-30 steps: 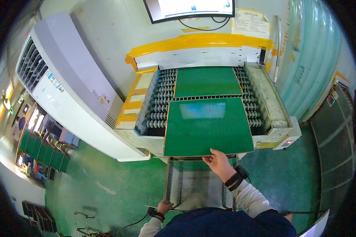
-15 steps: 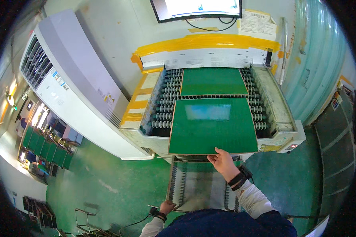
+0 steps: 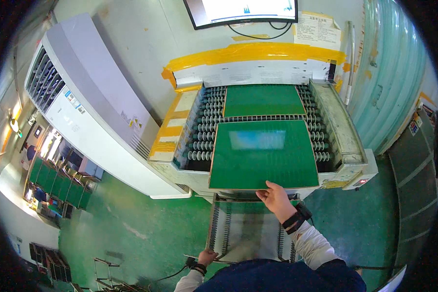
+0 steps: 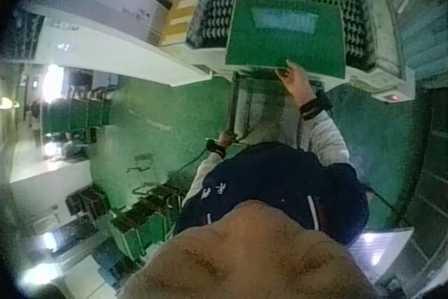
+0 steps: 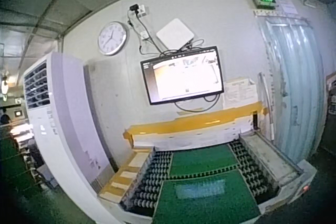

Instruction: Loading green panels into an industrial machine and organizing metal racks on the floor.

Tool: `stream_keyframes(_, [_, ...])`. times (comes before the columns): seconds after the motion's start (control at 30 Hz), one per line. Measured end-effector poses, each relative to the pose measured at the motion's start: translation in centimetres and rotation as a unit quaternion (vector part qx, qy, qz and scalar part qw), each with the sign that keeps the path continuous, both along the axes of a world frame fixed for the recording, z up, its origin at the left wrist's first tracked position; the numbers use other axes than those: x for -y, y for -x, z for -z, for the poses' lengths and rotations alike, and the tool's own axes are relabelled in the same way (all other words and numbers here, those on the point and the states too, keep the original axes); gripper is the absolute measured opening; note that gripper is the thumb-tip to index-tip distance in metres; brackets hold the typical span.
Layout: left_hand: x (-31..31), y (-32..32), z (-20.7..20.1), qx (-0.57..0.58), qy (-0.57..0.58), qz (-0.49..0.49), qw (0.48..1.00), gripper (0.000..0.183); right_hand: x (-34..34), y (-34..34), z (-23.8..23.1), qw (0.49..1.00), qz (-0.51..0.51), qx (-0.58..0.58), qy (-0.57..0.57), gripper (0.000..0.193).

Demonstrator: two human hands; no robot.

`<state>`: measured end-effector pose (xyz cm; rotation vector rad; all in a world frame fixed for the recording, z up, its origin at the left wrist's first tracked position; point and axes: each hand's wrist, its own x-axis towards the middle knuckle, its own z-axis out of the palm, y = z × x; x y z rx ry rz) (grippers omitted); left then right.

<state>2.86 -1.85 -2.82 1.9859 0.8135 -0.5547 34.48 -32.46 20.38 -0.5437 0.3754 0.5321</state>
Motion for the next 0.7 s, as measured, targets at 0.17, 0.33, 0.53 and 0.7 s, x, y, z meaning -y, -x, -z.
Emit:
stream_keyframes(0.17, [-1.6, 1.1, 4.8, 0.094, -0.104, 0.174, 0.975, 0.035, 0.0, -0.4, 0.2, 1.000, -0.013, 0.006, -0.004, 0.020])
stream_keyframes(0.33, [-2.3, 1.9, 7.4, 0.125, -0.067, 0.151, 0.978, 0.035, 0.0, -0.5, -0.2, 1.000, -0.006, -0.012, 0.008, 0.020])
stream_keyframes(0.53, [-1.5, 1.6, 5.1, 0.117, -0.064, 0.133, 0.982, 0.036, -0.1, -0.3, -0.5, 1.000, -0.020, 0.006, -0.007, 0.028])
stream_keyframes(0.7, [-0.8, 0.9, 2.6, 0.022, -0.030, 0.087, 0.995, 0.037, -0.2, -0.6, -0.1, 0.999, -0.035, 0.016, 0.011, 0.033])
